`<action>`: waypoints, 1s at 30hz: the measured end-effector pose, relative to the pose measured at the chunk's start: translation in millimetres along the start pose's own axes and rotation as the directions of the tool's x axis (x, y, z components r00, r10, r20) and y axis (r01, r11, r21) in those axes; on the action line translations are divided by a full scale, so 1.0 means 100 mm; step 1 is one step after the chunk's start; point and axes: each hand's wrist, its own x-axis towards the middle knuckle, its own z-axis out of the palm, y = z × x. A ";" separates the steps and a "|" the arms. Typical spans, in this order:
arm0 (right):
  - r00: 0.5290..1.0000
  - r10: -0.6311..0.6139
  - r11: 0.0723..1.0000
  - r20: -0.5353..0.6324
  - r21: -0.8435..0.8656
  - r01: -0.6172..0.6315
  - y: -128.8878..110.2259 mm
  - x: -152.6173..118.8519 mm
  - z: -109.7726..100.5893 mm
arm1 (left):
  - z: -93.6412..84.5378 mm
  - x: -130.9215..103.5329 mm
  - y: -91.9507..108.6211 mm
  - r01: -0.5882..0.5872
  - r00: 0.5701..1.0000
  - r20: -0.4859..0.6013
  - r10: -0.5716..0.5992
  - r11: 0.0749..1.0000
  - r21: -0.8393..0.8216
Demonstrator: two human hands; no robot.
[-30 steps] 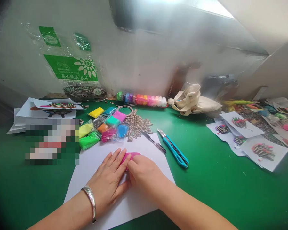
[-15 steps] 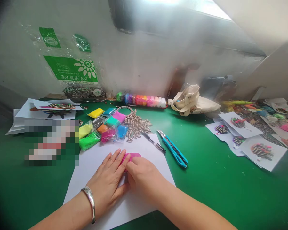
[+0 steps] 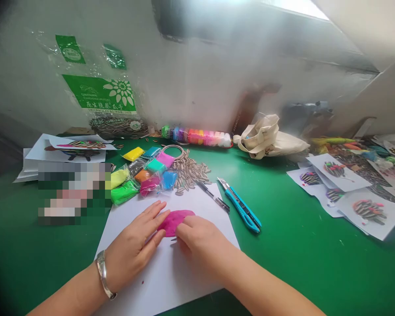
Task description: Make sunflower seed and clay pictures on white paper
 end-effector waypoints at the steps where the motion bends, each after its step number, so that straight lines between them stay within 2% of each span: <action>1: 1.000 -0.002 1.000 0.004 -0.020 0.002 -0.03 0.00 0.02 | -0.02 0.01 -0.03 -0.013 1.000 -0.026 0.012 1.000 -0.012; 5: 1.000 -0.014 0.998 -0.023 -0.058 0.013 -0.08 0.00 0.08 | -0.04 0.04 -0.13 -0.030 0.998 -0.060 0.029 0.999 -0.026; 11: 0.989 0.006 0.998 -0.146 -0.060 -0.015 -0.12 0.01 0.24 | -0.02 0.04 -0.15 -0.024 0.998 0.061 0.022 0.999 0.025; 16: 0.976 0.011 0.989 -0.216 -0.143 -0.043 -0.15 0.06 0.37 | -0.01 0.03 -0.15 -0.009 0.996 0.092 0.008 1.000 0.013; 27: 0.971 0.066 0.986 -0.229 -0.132 -0.098 -0.18 0.08 0.39 | 0.00 0.03 -0.12 -0.007 0.995 0.103 0.004 1.000 0.026; 30: 0.970 0.059 0.997 -0.238 -0.029 -0.068 -0.14 0.09 0.32 | -0.01 0.03 -0.12 -0.005 0.995 0.102 0.003 1.000 0.025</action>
